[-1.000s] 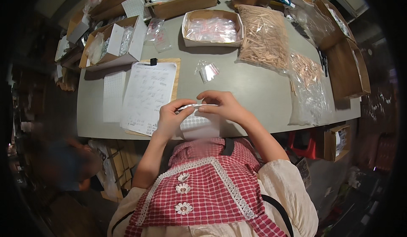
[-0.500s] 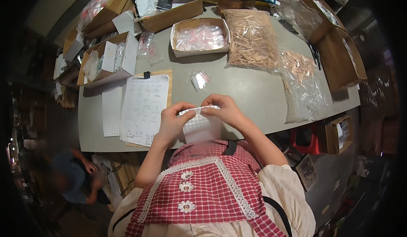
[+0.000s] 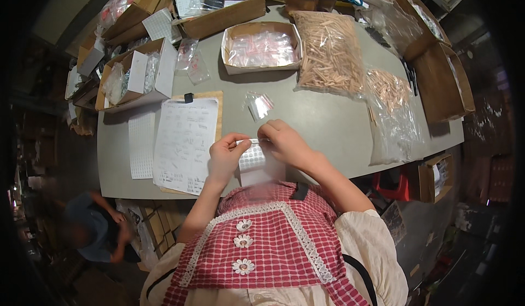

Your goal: The person repeatedly picks small clear plastic pouches from a box, peels individual stickers from a sheet, and applies them to the pouches. The labeled pouches are placed on the table. A second person is visible in the background but not interacting with the task.

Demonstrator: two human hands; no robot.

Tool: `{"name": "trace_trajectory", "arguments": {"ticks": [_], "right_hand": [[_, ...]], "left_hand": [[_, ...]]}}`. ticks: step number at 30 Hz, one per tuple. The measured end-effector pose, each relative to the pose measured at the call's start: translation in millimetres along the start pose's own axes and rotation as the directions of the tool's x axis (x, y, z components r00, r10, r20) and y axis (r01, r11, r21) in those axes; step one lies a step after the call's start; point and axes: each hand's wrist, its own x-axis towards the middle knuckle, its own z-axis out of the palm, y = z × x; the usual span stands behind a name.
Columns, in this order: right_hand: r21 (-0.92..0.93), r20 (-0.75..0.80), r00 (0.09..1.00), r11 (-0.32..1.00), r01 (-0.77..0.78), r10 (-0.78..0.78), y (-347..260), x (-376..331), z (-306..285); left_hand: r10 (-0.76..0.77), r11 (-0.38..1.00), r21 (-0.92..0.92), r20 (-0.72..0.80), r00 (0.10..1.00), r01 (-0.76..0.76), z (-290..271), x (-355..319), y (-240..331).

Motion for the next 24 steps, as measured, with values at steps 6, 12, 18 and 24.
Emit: {"name": "trace_trajectory", "arguments": {"ticks": [6,12,18,24], "right_hand": [[-0.206,-0.030,0.997,0.976,0.064,-0.071,5,7,13],[-0.422,0.016,0.989,0.896,0.138,-0.145,7,11,22],[-0.553,0.167,0.938,0.759,0.344,-0.304,7,13,21],[-0.363,0.151,0.933,0.859,0.360,-0.327,13,17,15]], "left_hand": [[-0.070,0.981,0.180,0.022,0.997,0.065,-6,13,0],[-0.100,0.988,0.126,0.049,0.994,0.093,-10,30,-16],[-0.104,0.994,0.054,0.114,0.988,0.098,-16,42,-39],[-0.120,0.992,-0.026,0.133,0.984,0.124,-16,54,-59]]}}
